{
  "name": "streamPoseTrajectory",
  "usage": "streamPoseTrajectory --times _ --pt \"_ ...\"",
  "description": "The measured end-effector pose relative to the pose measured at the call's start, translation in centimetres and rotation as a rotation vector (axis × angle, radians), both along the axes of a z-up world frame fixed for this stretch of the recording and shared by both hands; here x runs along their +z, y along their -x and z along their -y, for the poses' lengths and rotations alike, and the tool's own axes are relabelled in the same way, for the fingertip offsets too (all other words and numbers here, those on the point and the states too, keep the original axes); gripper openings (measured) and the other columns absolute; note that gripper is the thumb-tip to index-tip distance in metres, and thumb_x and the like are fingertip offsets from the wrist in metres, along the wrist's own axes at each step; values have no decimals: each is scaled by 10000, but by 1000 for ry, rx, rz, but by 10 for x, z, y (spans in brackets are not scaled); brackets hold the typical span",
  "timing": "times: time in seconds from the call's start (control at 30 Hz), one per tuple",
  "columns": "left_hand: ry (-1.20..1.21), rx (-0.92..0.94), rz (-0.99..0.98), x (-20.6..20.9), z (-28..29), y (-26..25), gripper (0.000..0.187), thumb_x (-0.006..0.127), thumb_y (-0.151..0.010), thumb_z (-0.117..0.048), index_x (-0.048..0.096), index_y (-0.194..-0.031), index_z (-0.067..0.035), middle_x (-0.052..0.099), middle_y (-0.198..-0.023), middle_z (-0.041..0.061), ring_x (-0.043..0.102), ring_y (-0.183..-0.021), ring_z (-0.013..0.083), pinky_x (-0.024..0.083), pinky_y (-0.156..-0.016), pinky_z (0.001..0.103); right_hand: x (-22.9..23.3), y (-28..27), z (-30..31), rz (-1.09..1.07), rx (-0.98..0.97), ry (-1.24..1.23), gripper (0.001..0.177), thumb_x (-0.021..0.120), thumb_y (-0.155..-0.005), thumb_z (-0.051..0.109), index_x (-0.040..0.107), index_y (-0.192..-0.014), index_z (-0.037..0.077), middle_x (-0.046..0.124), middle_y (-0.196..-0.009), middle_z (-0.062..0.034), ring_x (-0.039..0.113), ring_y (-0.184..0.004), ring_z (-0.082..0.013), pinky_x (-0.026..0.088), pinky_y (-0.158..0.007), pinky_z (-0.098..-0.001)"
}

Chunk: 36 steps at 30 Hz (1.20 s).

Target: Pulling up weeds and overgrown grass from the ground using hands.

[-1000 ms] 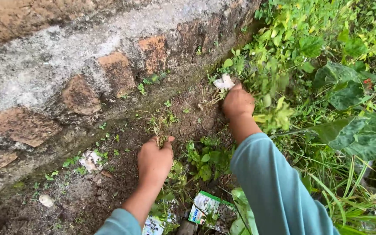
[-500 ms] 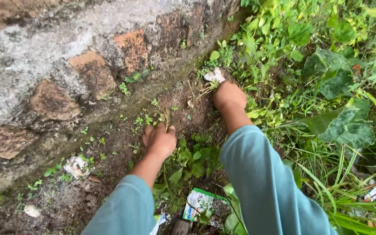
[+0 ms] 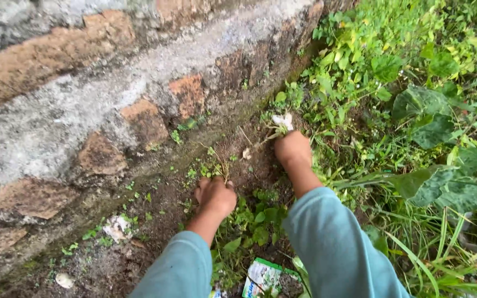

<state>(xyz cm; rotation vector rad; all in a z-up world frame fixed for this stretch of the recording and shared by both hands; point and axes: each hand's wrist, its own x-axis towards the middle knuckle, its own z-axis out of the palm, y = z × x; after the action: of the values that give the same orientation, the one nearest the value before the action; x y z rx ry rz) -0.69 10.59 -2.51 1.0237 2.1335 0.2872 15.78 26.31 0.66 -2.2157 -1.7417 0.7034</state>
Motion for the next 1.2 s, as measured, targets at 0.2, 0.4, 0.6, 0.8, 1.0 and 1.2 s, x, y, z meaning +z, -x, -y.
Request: streamPoseTrajectory --times 0.2,0.4,0.6,0.8,1.0,1.2 --pt "45 67 121 58 13 -1 458 529 -1023 -335 519 -1439 -146 251 -1596 120 280 -1444 377 349 -1123 600 -39 -8 -10 -9 47 -182 438 601 -924 363 751 -1000 -41 712 -1030 -325 680 -1016 -489 531 -942 -527" --pt "36 93 181 84 28 10 529 632 -931 -229 534 -1443 -134 265 -1577 108 270 -1429 397 361 -1100 633 -133 -48 -54 398 269 -339 540 486 -1072 397 758 -844 -10 727 -916 -288 712 -889 -480 579 -830 -549" --pt "1 114 219 76 34 14 501 622 -950 -253 577 -1419 -83 279 -1553 134 274 -1407 409 367 -1065 656 -150 -74 -33 25 44 -297 469 547 -1105 397 709 -894 11 687 -875 -190 636 -780 -363 512 -690 -490" --pt "-138 80 495 33 36 52 454 615 -969 -227 572 -1378 -34 393 -1462 206 388 -1338 443 414 -1031 653 -11 -21 77 -477 -292 -252 387 649 -1059 357 620 -897 7 559 -747 -66 486 -598 -205 397 -512 -403" --pt "-352 53 1229 -94 76 98 297 540 -1053 -181 627 -1238 35 610 -1285 351 617 -1189 537 497 -957 691 -116 -95 77 322 130 -346 575 607 -1080 455 697 -957 -100 685 -908 -354 654 -887 -528 510 -804 -584" --pt "-38 -77 684 82 204 250 295 564 -962 -350 758 -1151 -233 316 -1668 22 197 -1560 297 225 -1160 659 -42 18 225 347 154 -500 476 664 -1023 387 660 -1242 -36 702 -1006 -326 667 -884 -529 508 -762 -600"
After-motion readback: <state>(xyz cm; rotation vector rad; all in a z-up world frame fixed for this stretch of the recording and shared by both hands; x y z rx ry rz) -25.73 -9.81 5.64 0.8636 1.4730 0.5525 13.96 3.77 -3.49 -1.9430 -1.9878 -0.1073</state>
